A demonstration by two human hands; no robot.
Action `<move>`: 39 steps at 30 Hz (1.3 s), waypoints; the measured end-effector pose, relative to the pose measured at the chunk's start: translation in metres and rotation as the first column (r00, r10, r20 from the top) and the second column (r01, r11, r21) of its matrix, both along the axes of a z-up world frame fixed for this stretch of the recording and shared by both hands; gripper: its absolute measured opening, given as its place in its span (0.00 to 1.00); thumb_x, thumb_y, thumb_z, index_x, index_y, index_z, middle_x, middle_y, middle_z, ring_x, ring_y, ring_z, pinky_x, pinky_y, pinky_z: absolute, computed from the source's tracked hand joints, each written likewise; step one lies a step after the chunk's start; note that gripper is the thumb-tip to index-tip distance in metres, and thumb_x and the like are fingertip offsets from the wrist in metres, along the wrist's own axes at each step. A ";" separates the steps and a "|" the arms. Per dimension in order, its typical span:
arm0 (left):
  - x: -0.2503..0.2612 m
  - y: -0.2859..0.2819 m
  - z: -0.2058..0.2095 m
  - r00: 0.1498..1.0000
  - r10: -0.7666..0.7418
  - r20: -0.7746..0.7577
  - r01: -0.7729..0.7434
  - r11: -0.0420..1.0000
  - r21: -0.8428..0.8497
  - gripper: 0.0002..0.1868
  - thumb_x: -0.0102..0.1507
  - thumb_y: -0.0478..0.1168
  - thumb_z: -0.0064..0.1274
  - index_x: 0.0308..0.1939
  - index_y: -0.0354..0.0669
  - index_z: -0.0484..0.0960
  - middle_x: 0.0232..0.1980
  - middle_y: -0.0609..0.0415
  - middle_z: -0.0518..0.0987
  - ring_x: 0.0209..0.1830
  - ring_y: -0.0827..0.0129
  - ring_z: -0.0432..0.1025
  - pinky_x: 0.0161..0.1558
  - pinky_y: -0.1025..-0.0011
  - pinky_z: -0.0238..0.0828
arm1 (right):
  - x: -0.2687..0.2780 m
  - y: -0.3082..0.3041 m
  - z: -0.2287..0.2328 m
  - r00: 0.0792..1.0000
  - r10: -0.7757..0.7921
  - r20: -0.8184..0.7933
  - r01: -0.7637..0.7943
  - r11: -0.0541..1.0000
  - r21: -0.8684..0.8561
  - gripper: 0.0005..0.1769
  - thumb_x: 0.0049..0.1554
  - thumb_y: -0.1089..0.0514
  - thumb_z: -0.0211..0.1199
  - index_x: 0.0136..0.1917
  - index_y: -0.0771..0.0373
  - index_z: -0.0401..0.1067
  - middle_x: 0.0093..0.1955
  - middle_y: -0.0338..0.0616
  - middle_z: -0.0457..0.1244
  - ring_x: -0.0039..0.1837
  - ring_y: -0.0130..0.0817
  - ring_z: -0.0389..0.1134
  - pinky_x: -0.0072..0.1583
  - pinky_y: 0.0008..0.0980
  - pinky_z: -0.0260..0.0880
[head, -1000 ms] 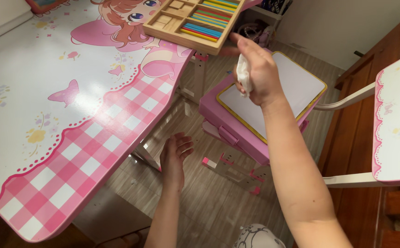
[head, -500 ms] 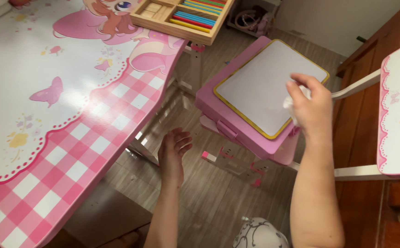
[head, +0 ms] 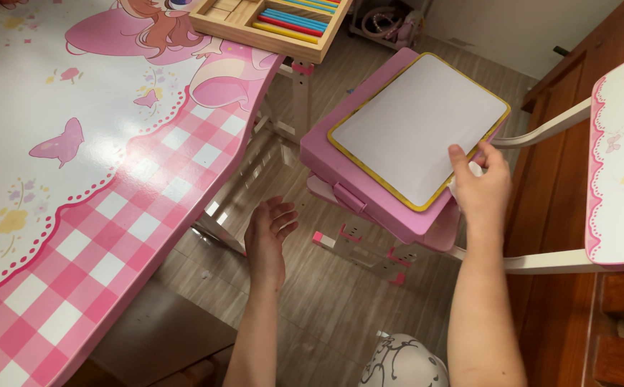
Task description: The person wipes a brown table and a pink desk with a white wipe, then moves a chair and wipes a small whiteboard. The person also handles a pencil case and a wooden abacus, placing them on the chair.
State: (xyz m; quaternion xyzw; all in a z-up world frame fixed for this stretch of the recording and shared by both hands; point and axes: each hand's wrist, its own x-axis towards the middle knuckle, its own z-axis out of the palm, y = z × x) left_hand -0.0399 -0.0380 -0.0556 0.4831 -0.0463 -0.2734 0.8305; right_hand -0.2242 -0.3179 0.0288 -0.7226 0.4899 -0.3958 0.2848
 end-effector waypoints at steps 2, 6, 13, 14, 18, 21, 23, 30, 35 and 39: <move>0.000 0.001 0.001 1.000 0.002 0.011 -0.002 1.000 0.010 0.26 0.71 0.55 0.40 0.59 0.38 0.76 0.51 0.49 0.81 0.50 0.65 0.76 0.52 0.65 0.73 | 0.003 0.003 0.001 0.999 -0.005 -0.043 0.004 1.000 -0.029 0.41 0.55 0.40 0.76 0.70 0.68 0.70 0.58 0.51 0.61 0.59 0.43 0.66 0.59 0.41 0.68; 0.001 0.004 0.003 1.000 0.008 0.007 -0.009 0.999 0.043 0.26 0.71 0.55 0.40 0.58 0.38 0.77 0.50 0.49 0.81 0.50 0.65 0.76 0.51 0.65 0.73 | 0.004 0.008 0.001 0.999 0.025 -0.045 -0.026 0.999 -0.022 0.46 0.49 0.41 0.80 0.71 0.67 0.69 0.63 0.54 0.59 0.64 0.47 0.66 0.63 0.45 0.69; -0.001 0.004 0.006 1.000 0.015 -0.005 -0.015 0.999 0.031 0.25 0.71 0.54 0.39 0.58 0.38 0.76 0.50 0.49 0.81 0.49 0.65 0.76 0.51 0.65 0.73 | -0.003 0.013 -0.003 0.978 0.088 0.189 -0.107 0.990 0.092 0.42 0.49 0.50 0.80 0.72 0.67 0.68 0.66 0.51 0.60 0.64 0.40 0.68 0.62 0.38 0.72; -0.001 0.005 0.006 1.000 0.016 -0.008 -0.016 0.999 0.034 0.24 0.71 0.54 0.39 0.57 0.38 0.76 0.50 0.49 0.82 0.49 0.65 0.76 0.51 0.65 0.73 | -0.004 0.014 -0.005 0.972 0.096 0.215 -0.118 0.989 0.094 0.41 0.50 0.52 0.79 0.72 0.68 0.69 0.66 0.51 0.60 0.64 0.39 0.68 0.62 0.37 0.72; -0.004 0.007 0.008 1.000 0.018 -0.002 -0.018 0.999 0.046 0.24 0.72 0.54 0.38 0.57 0.38 0.76 0.49 0.49 0.81 0.49 0.65 0.76 0.51 0.65 0.73 | -0.006 0.014 -0.009 0.917 0.129 0.377 -0.205 0.964 0.170 0.38 0.51 0.56 0.77 0.72 0.68 0.68 0.66 0.52 0.64 0.63 0.35 0.69 0.62 0.33 0.72; -0.004 0.007 0.008 1.000 0.023 -0.003 -0.023 0.999 0.040 0.24 0.72 0.53 0.38 0.57 0.38 0.76 0.49 0.49 0.81 0.49 0.65 0.76 0.50 0.65 0.73 | -0.007 0.014 -0.013 0.879 0.143 0.454 -0.258 0.945 0.202 0.38 0.52 0.58 0.76 0.72 0.68 0.66 0.66 0.52 0.66 0.63 0.34 0.69 0.63 0.32 0.71; -0.005 0.007 0.007 1.000 0.024 -0.005 -0.023 0.999 0.038 0.24 0.72 0.53 0.38 0.57 0.37 0.76 0.49 0.49 0.81 0.49 0.65 0.76 0.50 0.65 0.73 | -0.009 0.015 -0.016 0.908 0.133 0.398 -0.212 0.964 0.163 0.37 0.53 0.59 0.76 0.72 0.69 0.67 0.67 0.52 0.64 0.64 0.34 0.68 0.64 0.32 0.70; -0.008 0.003 -0.001 1.000 0.007 -0.001 -0.007 1.000 0.020 0.24 0.72 0.53 0.39 0.58 0.37 0.76 0.49 0.49 0.81 0.50 0.66 0.76 0.51 0.65 0.73 | -0.017 0.010 -0.028 0.930 0.123 0.346 -0.183 0.972 0.146 0.31 0.57 0.62 0.73 0.71 0.71 0.68 0.66 0.47 0.60 0.64 0.32 0.67 0.63 0.30 0.70; -0.012 -0.002 -0.003 1.000 -0.004 0.002 0.004 1.000 0.020 0.24 0.72 0.52 0.39 0.58 0.37 0.76 0.49 0.48 0.81 0.49 0.66 0.75 0.51 0.65 0.73 | -0.026 0.003 -0.034 0.924 0.166 0.345 -0.237 0.955 0.176 0.30 0.57 0.65 0.71 0.71 0.72 0.69 0.61 0.44 0.59 0.58 0.28 0.65 0.57 0.28 0.70; -0.016 -0.005 -0.004 1.000 -0.009 0.011 0.009 1.000 0.029 0.24 0.71 0.53 0.39 0.58 0.37 0.76 0.50 0.48 0.82 0.50 0.65 0.76 0.51 0.65 0.74 | -0.036 0.003 -0.032 0.888 0.207 0.410 -0.317 0.922 0.220 0.30 0.57 0.67 0.70 0.72 0.71 0.69 0.56 0.39 0.61 0.53 0.24 0.65 0.51 0.24 0.69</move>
